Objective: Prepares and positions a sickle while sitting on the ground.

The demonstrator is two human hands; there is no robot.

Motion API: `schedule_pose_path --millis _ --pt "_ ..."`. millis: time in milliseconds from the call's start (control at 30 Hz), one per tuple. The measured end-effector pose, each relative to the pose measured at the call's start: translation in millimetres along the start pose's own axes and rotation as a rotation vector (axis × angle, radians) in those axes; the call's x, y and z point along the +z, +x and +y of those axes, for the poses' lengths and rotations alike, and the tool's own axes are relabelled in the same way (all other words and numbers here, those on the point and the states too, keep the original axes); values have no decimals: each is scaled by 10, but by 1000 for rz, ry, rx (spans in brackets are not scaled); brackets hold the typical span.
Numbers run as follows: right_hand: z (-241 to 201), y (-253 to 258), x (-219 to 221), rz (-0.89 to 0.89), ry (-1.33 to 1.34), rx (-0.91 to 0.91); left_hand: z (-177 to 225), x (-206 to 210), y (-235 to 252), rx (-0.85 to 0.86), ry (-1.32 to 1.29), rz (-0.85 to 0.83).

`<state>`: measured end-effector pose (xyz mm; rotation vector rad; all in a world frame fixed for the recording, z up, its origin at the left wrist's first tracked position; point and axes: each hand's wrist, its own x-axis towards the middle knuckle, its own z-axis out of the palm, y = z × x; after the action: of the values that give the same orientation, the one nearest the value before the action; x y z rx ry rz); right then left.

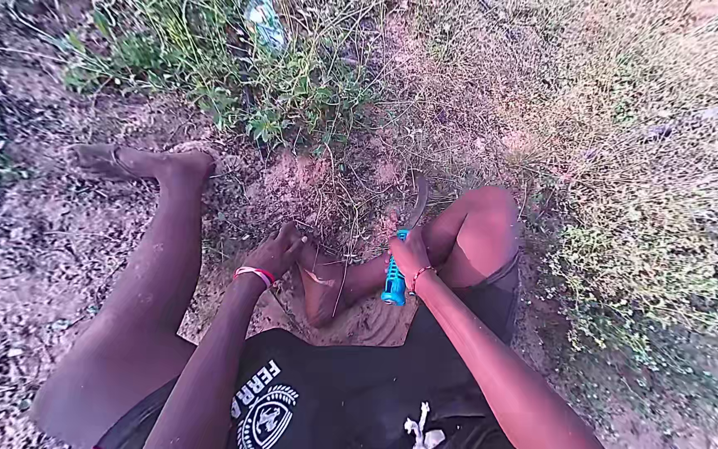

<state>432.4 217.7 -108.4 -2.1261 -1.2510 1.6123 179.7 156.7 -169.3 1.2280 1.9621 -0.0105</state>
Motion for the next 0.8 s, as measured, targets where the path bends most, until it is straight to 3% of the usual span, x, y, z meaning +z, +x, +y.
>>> schedule_pose_path --millis 100,267,433,533,600,667,800 --pt "436 -558 157 -106 -94 -53 -23 64 6 16 0 -1" --pt "355 -516 157 -31 63 -86 -100 129 -115 9 -50 31" --pt "32 -282 -179 264 135 -395 -98 74 -150 19 -46 10" --pt "-216 10 -246 465 -13 -362 -74 54 -107 4 -36 3" --pt "-256 181 -105 391 -140 -195 -78 58 -96 3 -32 -3" --pt "-214 225 29 174 -205 -46 -69 69 -104 14 -37 -10" --pt "-152 339 -196 56 -65 -44 -26 -16 -142 -7 -42 -27"
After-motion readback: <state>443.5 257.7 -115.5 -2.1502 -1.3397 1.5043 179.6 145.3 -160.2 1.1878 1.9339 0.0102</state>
